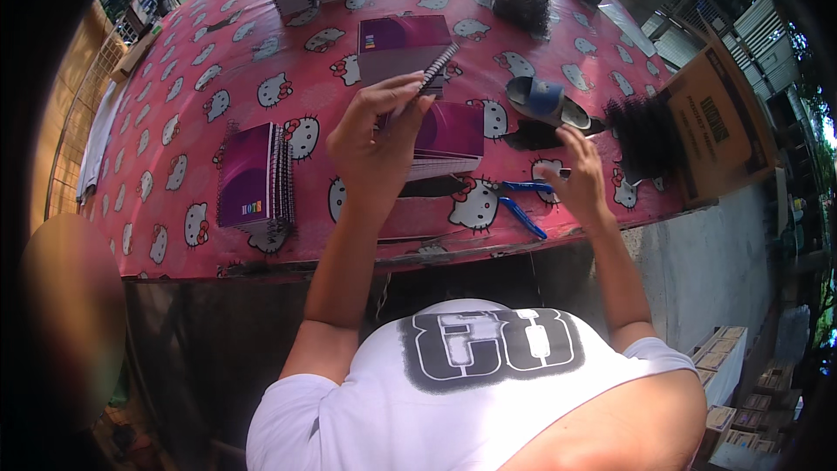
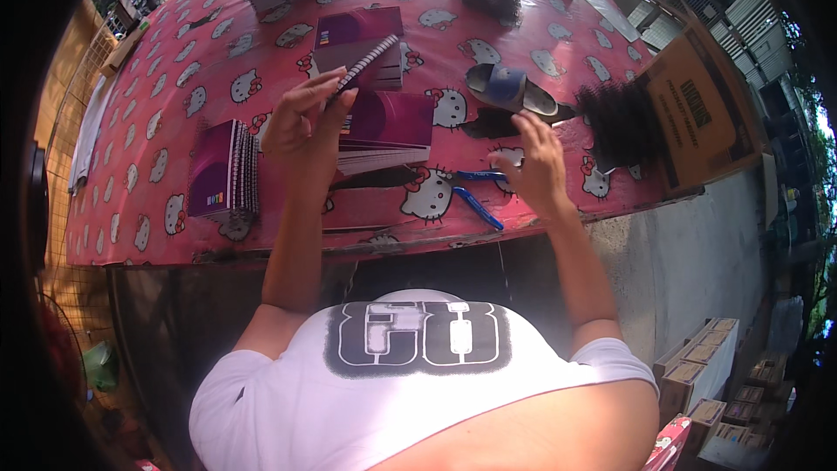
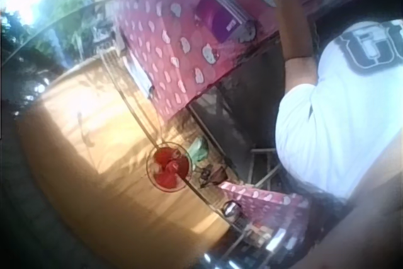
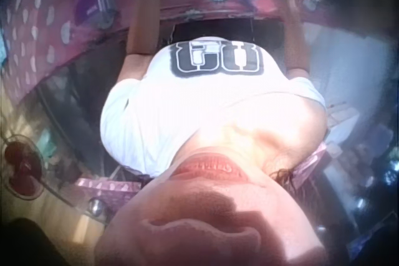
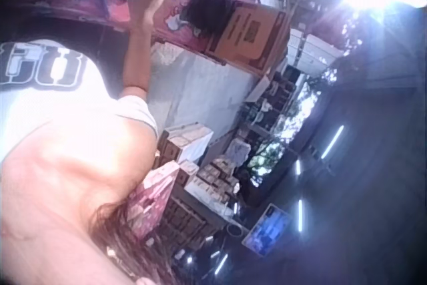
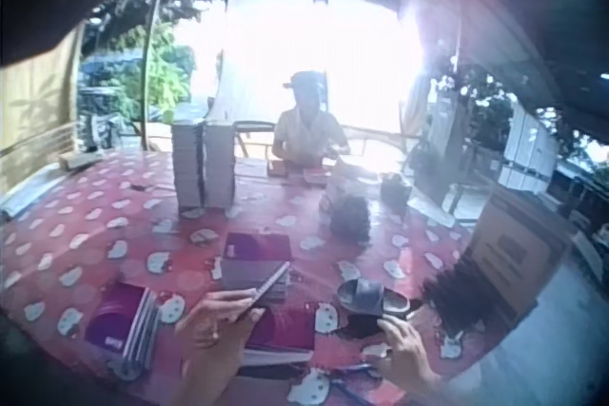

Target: The person assembles small purple notebooks by inserting a spiral binding wire into pre-punched holes and using pliers to trim and secure the ends, repeating this process for multiple notebooks.

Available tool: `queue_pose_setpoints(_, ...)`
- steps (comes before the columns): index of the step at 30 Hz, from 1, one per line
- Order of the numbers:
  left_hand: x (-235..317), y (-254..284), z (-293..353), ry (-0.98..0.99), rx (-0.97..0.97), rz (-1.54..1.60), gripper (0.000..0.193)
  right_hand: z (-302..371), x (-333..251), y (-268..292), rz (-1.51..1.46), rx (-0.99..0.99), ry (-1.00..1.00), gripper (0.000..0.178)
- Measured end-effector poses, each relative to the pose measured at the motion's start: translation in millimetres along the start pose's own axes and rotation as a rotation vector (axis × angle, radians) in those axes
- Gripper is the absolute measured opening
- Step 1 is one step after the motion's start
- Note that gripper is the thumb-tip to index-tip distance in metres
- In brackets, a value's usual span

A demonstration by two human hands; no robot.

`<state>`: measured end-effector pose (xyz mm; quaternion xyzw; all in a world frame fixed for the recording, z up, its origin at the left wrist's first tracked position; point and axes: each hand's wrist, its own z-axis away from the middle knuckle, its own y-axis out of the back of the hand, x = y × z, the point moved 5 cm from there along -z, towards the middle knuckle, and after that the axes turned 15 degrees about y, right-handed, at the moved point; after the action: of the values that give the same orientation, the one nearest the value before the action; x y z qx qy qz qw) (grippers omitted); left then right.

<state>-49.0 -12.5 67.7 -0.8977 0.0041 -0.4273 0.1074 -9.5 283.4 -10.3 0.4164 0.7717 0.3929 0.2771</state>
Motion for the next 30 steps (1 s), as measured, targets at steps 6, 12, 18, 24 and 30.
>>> queue_pose_setpoints(6, -15.5, -13.9, 41.5, 0.192, -0.191, -0.325, 0.019, 19.8, -72.6, -12.1, -0.037, -0.154, 0.089, 0.050)
queue_pose_setpoints(12, -28.3, -3.8, 50.5, 0.082, -0.091, -0.406, 0.023, -30.7, -103.4, 26.8, -0.606, 0.127, 0.032, 0.037)
queue_pose_setpoints(18, -21.6, -4.4, 47.7, 0.066, -0.109, -0.348, 0.023, -56.6, -113.4, 28.3, -0.519, 0.208, 0.166, 0.037)
queue_pose_setpoints(24, -11.5, 7.7, 48.3, -0.052, -0.153, -0.306, 0.026, -40.9, -110.2, -23.2, -1.808, -0.220, -0.586, 0.031)
queue_pose_setpoints(30, 59.6, 34.7, 18.4, -0.222, -0.076, -0.403, 0.025, -38.3, -114.2, -3.9, -1.430, 0.013, -0.312, 0.027)
